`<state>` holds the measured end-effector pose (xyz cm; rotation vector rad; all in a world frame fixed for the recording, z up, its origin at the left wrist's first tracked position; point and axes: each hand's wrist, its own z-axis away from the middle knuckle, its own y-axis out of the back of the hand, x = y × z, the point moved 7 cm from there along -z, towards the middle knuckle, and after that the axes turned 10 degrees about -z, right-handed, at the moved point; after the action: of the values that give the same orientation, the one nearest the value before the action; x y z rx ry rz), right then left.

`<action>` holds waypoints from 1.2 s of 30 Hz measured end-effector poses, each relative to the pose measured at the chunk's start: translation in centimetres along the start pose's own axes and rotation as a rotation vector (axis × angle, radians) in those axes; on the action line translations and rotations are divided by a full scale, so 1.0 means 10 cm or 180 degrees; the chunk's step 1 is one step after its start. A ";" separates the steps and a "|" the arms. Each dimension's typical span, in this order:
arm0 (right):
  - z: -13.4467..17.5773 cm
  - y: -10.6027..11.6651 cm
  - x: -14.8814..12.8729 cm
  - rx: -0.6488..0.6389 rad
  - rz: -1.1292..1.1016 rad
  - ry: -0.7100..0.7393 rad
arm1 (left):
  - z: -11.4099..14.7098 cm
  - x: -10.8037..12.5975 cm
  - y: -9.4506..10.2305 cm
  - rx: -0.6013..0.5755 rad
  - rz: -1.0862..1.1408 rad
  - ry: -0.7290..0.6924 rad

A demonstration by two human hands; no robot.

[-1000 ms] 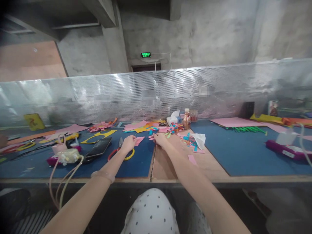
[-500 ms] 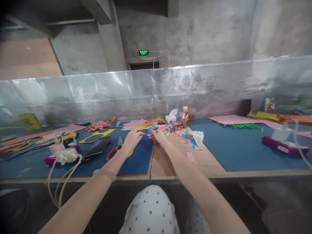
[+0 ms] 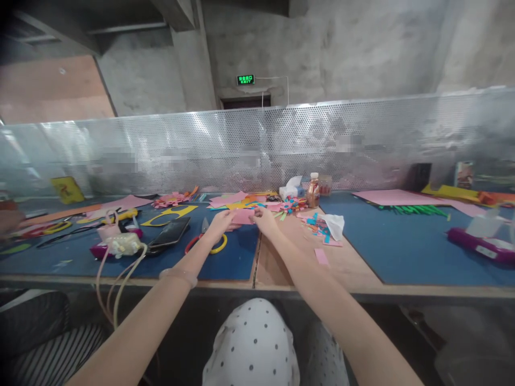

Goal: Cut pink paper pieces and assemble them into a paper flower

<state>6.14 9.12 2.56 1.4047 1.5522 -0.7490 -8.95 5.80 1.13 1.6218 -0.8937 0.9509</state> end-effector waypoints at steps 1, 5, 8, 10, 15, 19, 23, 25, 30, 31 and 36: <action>0.00 0.00 -0.01 0.0034 0.0041 0.0093 | 0.00 0.00 0.01 -0.0013 0.0079 -0.0013; 0.02 0.03 -0.12 0.0268 0.0527 0.0498 | 0.05 0.06 0.01 -0.0082 0.0490 -0.0105; 0.09 -0.01 -0.29 0.0281 0.1309 0.0952 | 0.08 0.09 0.00 -0.0186 0.1001 -0.0128; 0.16 -0.07 -0.40 0.0217 0.1867 0.1304 | 0.07 0.08 0.00 -0.0242 0.1296 -0.0099; 0.33 -0.30 -0.54 -0.0100 0.2941 0.1916 | 0.05 0.03 -0.01 -0.0412 0.1674 -0.0005; 0.40 -0.40 -0.54 -0.0333 0.3183 0.2051 | 0.05 0.04 -0.03 -0.0582 0.1698 -0.0141; 0.43 -0.41 -0.54 -0.0473 0.2953 0.2192 | 0.04 0.04 -0.05 -0.0692 0.1641 -0.0217; 0.42 -0.39 -0.53 -0.0507 0.2785 0.2149 | 0.04 0.04 -0.06 -0.0750 0.1627 -0.0269; 0.35 -0.39 -0.45 -0.0742 0.2213 0.1778 | 0.06 0.03 -0.06 -0.0778 0.1426 -0.0322; 0.33 -0.38 -0.43 -0.0734 0.2075 0.1666 | 0.06 0.03 -0.05 -0.0749 0.1412 -0.0326; 0.24 -0.31 -0.33 -0.0610 0.1299 0.1176 | 0.02 0.01 -0.04 -0.0635 0.1419 -0.0384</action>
<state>3.47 5.02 4.11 1.7044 1.4877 -0.0945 -8.53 5.66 1.00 1.3444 -1.4266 1.0312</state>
